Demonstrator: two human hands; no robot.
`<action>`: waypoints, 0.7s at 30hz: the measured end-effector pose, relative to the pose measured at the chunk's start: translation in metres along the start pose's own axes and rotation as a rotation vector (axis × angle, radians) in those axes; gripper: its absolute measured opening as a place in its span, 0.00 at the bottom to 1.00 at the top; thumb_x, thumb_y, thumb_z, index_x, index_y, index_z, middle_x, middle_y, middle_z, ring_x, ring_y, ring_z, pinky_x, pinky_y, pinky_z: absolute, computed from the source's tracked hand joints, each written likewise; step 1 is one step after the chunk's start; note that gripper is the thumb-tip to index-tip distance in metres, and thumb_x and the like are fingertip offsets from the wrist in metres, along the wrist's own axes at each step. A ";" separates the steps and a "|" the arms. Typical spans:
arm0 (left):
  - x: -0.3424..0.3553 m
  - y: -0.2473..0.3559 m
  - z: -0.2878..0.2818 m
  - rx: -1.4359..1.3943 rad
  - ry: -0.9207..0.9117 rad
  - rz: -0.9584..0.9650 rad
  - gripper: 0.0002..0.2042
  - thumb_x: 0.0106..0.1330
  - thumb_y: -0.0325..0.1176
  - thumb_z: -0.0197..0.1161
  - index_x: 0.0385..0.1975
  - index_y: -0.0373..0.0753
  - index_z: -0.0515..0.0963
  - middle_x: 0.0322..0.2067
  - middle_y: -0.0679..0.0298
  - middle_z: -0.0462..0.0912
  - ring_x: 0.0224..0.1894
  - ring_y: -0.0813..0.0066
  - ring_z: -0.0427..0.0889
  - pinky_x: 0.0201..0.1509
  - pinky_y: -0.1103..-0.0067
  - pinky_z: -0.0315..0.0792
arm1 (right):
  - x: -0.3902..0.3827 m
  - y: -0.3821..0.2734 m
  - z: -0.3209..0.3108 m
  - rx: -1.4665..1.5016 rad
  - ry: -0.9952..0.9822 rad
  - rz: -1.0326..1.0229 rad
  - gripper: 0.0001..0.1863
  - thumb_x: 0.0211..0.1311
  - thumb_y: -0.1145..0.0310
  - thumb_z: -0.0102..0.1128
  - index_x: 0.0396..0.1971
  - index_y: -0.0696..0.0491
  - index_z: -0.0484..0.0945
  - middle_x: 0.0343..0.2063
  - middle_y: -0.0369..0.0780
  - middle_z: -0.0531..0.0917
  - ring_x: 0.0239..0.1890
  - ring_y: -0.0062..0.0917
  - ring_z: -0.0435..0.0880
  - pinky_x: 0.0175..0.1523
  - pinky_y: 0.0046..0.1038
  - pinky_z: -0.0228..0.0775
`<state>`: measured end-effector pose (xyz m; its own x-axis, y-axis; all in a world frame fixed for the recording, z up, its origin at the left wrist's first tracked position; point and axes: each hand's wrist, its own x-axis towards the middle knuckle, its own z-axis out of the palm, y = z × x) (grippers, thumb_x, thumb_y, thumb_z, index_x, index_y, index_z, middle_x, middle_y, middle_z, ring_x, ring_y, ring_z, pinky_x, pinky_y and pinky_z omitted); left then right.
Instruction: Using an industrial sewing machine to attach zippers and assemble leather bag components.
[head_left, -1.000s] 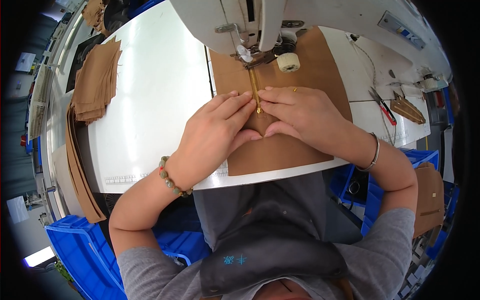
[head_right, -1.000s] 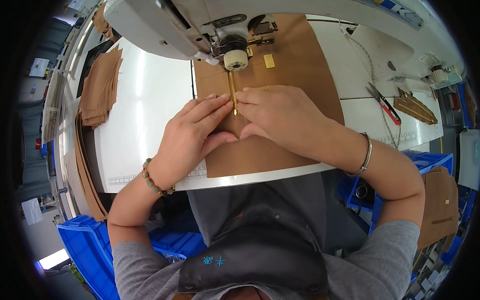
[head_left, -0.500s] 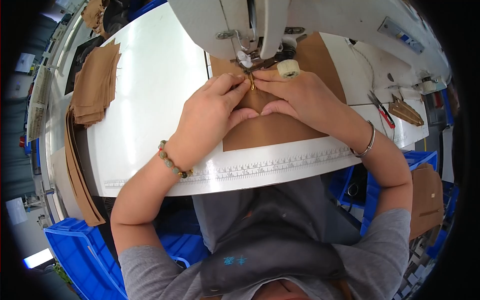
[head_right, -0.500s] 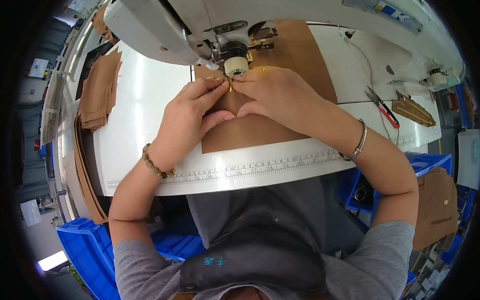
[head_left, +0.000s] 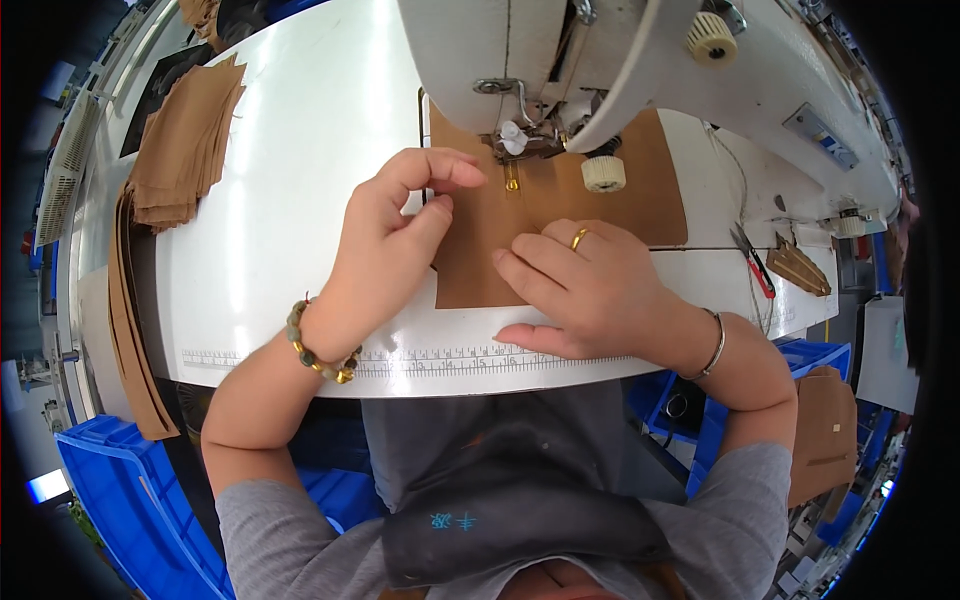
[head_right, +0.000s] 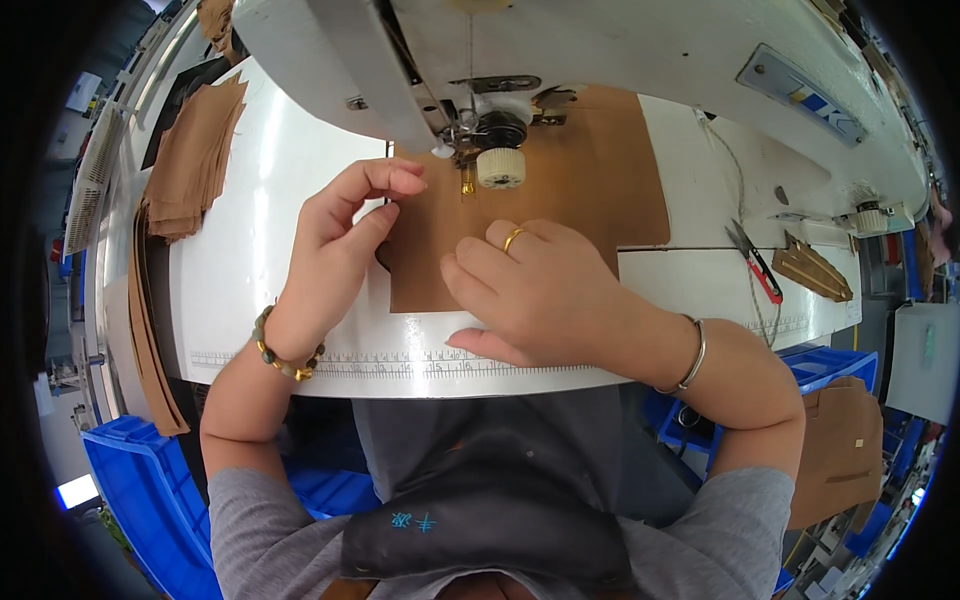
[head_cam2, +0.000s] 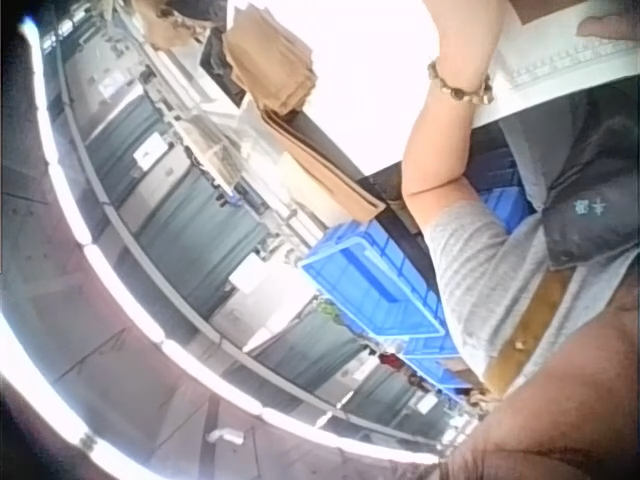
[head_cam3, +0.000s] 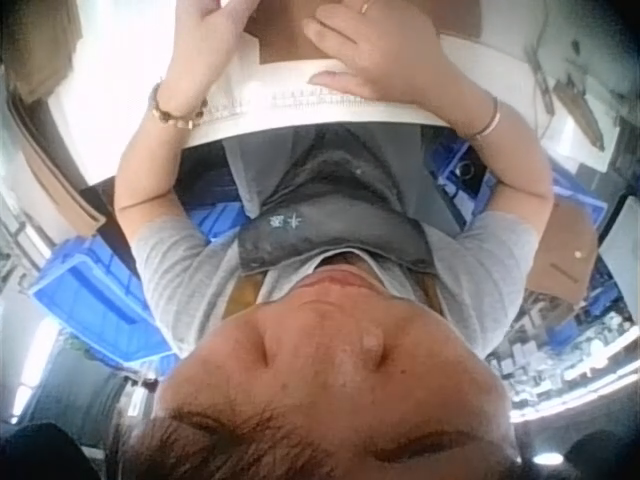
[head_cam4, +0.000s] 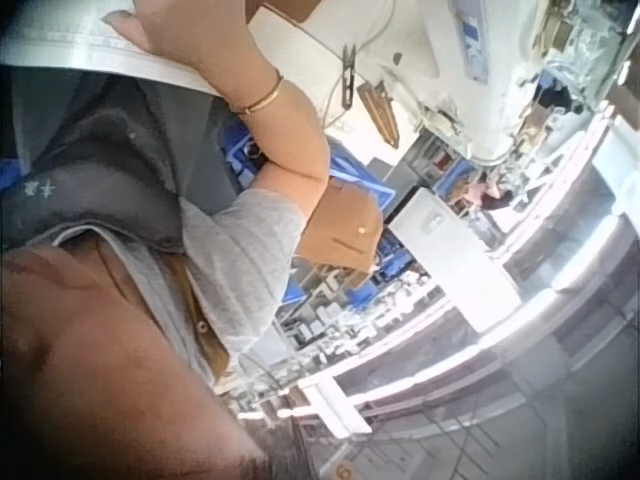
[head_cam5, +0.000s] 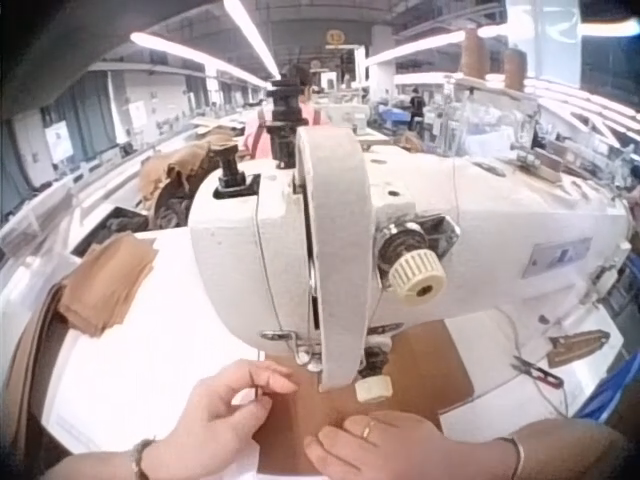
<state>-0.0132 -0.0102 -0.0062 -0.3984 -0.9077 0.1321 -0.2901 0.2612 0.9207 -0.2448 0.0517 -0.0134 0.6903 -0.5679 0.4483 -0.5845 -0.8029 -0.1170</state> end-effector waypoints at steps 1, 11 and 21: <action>0.002 0.001 -0.003 -0.190 -0.048 -0.134 0.12 0.68 0.19 0.55 0.47 0.36 0.82 0.55 0.65 0.82 0.53 0.75 0.82 0.49 0.81 0.77 | 0.002 -0.004 0.002 -0.066 0.033 0.017 0.20 0.54 0.58 0.73 0.41 0.55 0.83 0.31 0.35 0.75 0.35 0.26 0.78 0.39 0.29 0.75; 0.011 0.002 -0.017 0.006 0.050 0.211 0.08 0.61 0.23 0.61 0.40 0.39 0.81 0.39 0.66 0.83 0.41 0.79 0.81 0.39 0.81 0.76 | 0.003 0.017 -0.011 0.052 0.280 0.262 0.05 0.58 0.72 0.71 0.31 0.55 0.84 0.26 0.38 0.82 0.22 0.28 0.80 0.25 0.30 0.70; 0.010 -0.015 0.007 0.811 -0.010 0.615 0.07 0.60 0.33 0.74 0.37 0.44 0.88 0.20 0.69 0.80 0.21 0.72 0.80 0.24 0.75 0.74 | 0.005 0.017 -0.010 0.124 0.320 0.246 0.09 0.61 0.77 0.70 0.24 0.57 0.77 0.20 0.40 0.76 0.19 0.32 0.73 0.25 0.33 0.61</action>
<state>-0.0189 -0.0204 -0.0216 -0.6838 -0.5390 0.4919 -0.5333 0.8292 0.1673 -0.2559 0.0372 -0.0043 0.3580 -0.6759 0.6442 -0.6457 -0.6776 -0.3521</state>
